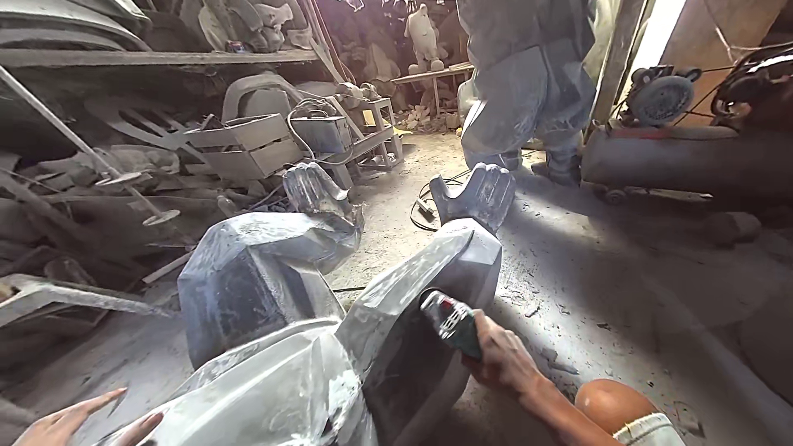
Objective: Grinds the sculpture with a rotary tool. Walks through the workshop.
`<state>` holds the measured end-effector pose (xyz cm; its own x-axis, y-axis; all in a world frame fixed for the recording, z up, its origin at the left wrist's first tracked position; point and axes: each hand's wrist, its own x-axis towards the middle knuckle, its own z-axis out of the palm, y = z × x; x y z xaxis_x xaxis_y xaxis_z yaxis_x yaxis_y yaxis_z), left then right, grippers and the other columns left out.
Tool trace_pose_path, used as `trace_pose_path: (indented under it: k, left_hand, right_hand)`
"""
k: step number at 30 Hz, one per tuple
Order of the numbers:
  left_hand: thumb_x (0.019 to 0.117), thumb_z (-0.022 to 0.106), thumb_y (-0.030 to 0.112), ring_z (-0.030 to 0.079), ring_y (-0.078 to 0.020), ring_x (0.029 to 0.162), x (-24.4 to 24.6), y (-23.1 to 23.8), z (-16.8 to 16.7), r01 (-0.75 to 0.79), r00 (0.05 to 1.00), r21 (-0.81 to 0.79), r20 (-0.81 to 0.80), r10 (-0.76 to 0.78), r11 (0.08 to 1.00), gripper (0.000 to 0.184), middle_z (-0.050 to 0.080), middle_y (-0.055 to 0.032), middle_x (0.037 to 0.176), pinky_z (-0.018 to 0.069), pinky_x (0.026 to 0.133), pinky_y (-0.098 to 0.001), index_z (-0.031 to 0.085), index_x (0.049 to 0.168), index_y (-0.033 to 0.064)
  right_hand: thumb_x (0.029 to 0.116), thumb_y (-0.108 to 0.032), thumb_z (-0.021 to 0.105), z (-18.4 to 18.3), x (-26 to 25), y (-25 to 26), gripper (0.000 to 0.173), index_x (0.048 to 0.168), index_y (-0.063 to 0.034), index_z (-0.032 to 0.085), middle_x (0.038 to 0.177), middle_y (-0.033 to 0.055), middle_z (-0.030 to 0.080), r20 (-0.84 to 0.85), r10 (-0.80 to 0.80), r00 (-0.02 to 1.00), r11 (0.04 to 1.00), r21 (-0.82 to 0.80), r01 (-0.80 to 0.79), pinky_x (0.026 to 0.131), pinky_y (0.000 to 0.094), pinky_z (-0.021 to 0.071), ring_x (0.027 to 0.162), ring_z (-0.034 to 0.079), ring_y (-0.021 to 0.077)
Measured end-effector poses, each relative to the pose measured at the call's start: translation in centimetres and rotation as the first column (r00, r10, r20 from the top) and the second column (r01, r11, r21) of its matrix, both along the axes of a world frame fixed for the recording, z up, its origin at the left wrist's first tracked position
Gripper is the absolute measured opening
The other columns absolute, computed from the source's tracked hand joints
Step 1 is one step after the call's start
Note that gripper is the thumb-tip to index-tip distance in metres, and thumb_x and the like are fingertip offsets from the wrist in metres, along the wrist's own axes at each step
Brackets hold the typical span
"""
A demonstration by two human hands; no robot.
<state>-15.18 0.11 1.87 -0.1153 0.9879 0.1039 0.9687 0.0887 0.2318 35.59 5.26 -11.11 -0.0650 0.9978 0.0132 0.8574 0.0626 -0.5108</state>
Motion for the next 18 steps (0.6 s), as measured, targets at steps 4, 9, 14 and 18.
trace_pose_path:
  k: [4,9,14,18]
  left_hand:
    - [0.0956,0.068,0.045,0.043,-0.0446,0.142,-1.5,0.4,-0.8,-0.075,0.995,-0.021,0.057,0.076,0.997,0.071,0.046,-0.0339,0.148,0.0339,0.118,-0.0553,0.051,0.145,-0.0038]
    - [0.097,0.064,0.049,0.042,-0.0426,0.144,-1.9,0.7,-1.1,-0.127,0.989,-0.085,0.069,0.133,0.988,0.071,0.046,-0.0318,0.15,0.0331,0.119,-0.0547,0.052,0.145,-0.0022]
    - [0.099,0.063,0.047,0.044,-0.0414,0.143,-2.3,0.6,-1.3,-0.135,0.984,-0.089,0.108,0.144,0.987,0.067,0.047,-0.0324,0.149,0.0337,0.119,-0.0538,0.054,0.143,-0.0033]
    - [0.1018,0.059,0.044,0.043,-0.0457,0.142,-1.9,0.4,-0.9,-0.107,0.988,-0.112,0.102,0.118,0.988,0.064,0.047,-0.0351,0.147,0.0337,0.117,-0.0576,0.054,0.141,-0.006]
  right_hand:
    - [0.0796,-0.043,0.072,0.3,1.3,1.0,0.072,0.141,-0.0116,0.049,0.109,0.0091,0.071,-0.021,-0.12,0.993,0.993,0.008,0.12,0.081,0.0514,0.0591,0.097,0.072,0.0273]
    - [0.0821,-0.042,0.074,-0.1,-2.0,-0.4,0.073,0.143,-0.0116,0.047,0.117,0.0132,0.068,0.006,0.099,0.995,0.994,-0.051,-0.098,0.078,0.0541,0.0596,0.096,0.072,0.0318]
    - [0.0826,-0.041,0.073,-0.4,-1.7,-0.5,0.069,0.141,-0.0117,0.05,0.115,0.0124,0.068,0.021,0.074,0.997,0.997,-0.011,-0.073,0.078,0.0532,0.0596,0.095,0.072,0.0305]
    - [0.0826,-0.044,0.072,-0.3,0.7,1.0,0.068,0.138,-0.0097,0.052,0.106,0.0099,0.072,-0.039,-0.12,0.992,0.988,0.097,0.123,0.081,0.0532,0.0592,0.095,0.072,0.0287]
